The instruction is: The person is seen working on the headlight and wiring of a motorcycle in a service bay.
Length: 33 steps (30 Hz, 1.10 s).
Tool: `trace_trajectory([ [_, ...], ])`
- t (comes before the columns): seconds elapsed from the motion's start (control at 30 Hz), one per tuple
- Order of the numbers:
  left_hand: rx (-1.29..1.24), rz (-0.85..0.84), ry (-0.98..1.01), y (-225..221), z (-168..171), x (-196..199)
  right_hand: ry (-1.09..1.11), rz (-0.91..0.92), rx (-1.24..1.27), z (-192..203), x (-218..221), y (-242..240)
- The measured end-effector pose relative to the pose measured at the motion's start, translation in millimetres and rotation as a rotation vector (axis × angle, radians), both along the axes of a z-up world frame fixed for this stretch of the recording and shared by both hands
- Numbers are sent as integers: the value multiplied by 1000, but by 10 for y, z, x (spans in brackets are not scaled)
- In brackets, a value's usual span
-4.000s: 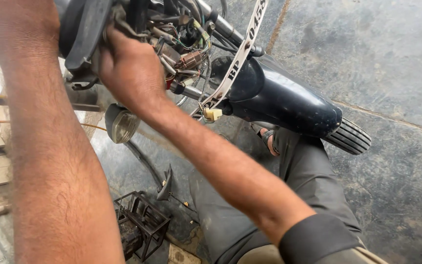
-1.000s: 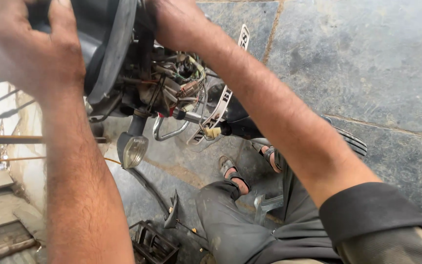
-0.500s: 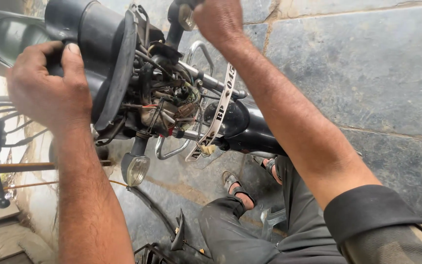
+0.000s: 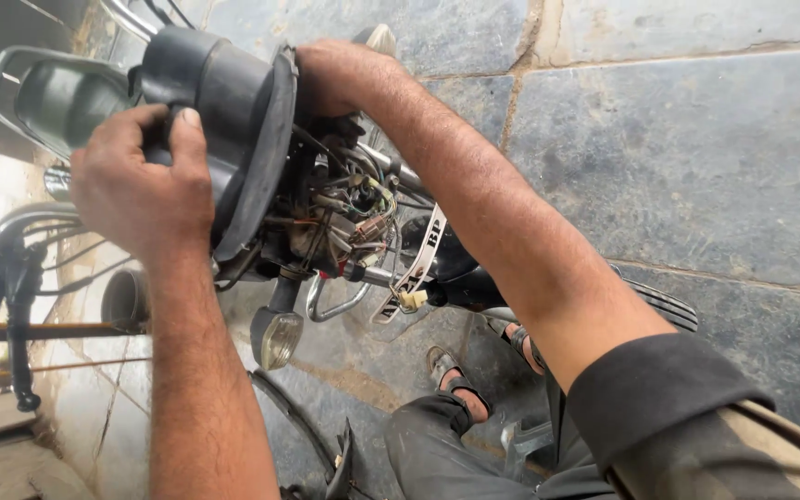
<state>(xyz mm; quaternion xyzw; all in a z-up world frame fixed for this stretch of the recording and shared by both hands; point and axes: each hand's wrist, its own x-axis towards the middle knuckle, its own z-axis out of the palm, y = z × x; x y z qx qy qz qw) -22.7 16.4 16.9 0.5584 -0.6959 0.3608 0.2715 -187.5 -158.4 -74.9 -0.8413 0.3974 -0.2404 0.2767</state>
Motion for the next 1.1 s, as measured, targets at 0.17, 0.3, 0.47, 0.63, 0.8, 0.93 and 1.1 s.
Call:
trace_trajectory([
  [0.17,127,80,95,-88,-99,172,152,14,257,210,-356,-145],
  [0.3,115,94,119,-34,-96,171,-98,-173,147,85,-439,-77],
  [0.47,31,98,16,-28,-38,16,95,-65,-305,-83,-301,-42],
  [0.63,36,104,59,-20,-50,-13,175,-9,-162,-301,107,-165],
  [0.8,-10,130,102,-14,-34,-66,-51,21,-239,-325,114,-217],
  [0.93,37,202,146,-2,-51,-54,-40,-59,-87,-336,118,-244],
  [1.1,41,206,134,-26,-53,-82,-221,-195,-334,-562,258,-363],
])
